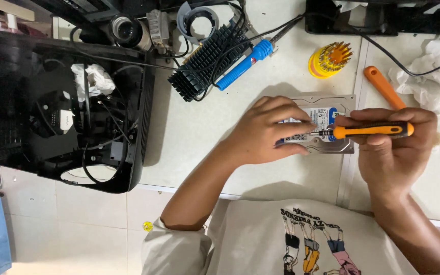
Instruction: Removing a hard drive from a computer case, cleaning it, and unscrewing its components.
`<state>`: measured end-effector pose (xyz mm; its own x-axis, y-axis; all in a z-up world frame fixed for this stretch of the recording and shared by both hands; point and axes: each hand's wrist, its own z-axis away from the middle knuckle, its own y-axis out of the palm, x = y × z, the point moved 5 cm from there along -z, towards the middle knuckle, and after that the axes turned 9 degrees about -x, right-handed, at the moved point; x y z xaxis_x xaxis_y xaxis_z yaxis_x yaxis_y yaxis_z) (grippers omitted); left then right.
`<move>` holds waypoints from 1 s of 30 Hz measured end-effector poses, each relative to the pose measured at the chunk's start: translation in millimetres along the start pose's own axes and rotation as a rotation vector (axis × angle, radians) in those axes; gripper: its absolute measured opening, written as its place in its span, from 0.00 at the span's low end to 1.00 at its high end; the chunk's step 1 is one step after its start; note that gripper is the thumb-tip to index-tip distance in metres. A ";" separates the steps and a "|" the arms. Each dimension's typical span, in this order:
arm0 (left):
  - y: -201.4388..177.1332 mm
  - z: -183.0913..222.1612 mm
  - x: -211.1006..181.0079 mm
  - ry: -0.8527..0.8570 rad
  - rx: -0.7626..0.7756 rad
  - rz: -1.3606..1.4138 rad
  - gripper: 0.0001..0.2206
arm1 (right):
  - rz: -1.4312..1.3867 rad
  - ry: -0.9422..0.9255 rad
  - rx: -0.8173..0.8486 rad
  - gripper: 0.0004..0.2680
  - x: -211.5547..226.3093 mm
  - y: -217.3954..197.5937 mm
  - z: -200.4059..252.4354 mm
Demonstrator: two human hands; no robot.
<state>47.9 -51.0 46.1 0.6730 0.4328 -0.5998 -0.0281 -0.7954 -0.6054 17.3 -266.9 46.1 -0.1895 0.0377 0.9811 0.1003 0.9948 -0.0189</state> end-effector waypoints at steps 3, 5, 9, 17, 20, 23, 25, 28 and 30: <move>6.9 -2.9 -7.0 0.004 -0.096 -0.022 0.06 | -0.042 0.039 0.005 0.18 -0.2 7.6 6.5; 5.4 -2.5 -6.1 -0.017 -0.130 0.001 0.04 | -0.023 0.027 0.003 0.17 0.7 6.9 9.1; 0.7 -2.1 -1.0 -0.016 -0.195 -0.036 0.03 | -0.024 -0.115 -0.055 0.18 4.2 -6.2 3.3; -5.5 -25.6 -16.8 -0.039 -0.249 -0.082 0.04 | 0.545 -0.283 0.171 0.08 33.1 -11.0 -21.6; 3.2 -37.7 -14.5 -0.039 -0.208 -0.231 0.03 | 0.698 -0.353 0.203 0.06 35.2 -0.2 -31.0; 9.1 -50.0 -10.5 -0.076 -0.169 -0.297 0.05 | 0.783 -0.374 0.206 0.07 29.3 2.1 -39.1; 12.3 -58.4 -12.3 -0.067 -0.159 -0.289 0.05 | 0.815 -0.371 0.189 0.08 24.8 1.6 -42.6; 18.3 -61.2 -19.2 0.014 -0.182 -0.288 0.02 | 0.748 -0.352 0.189 0.07 21.9 -0.6 -42.8; 21.9 -60.4 -18.7 0.080 -0.168 -0.259 0.03 | 0.711 -0.297 0.192 0.11 24.1 -2.8 -48.1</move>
<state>79.3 -102.2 75.7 0.6981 0.6004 -0.3901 0.2694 -0.7250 -0.6339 59.4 -273.3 79.0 -0.3986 0.6668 0.6297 0.1295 0.7206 -0.6811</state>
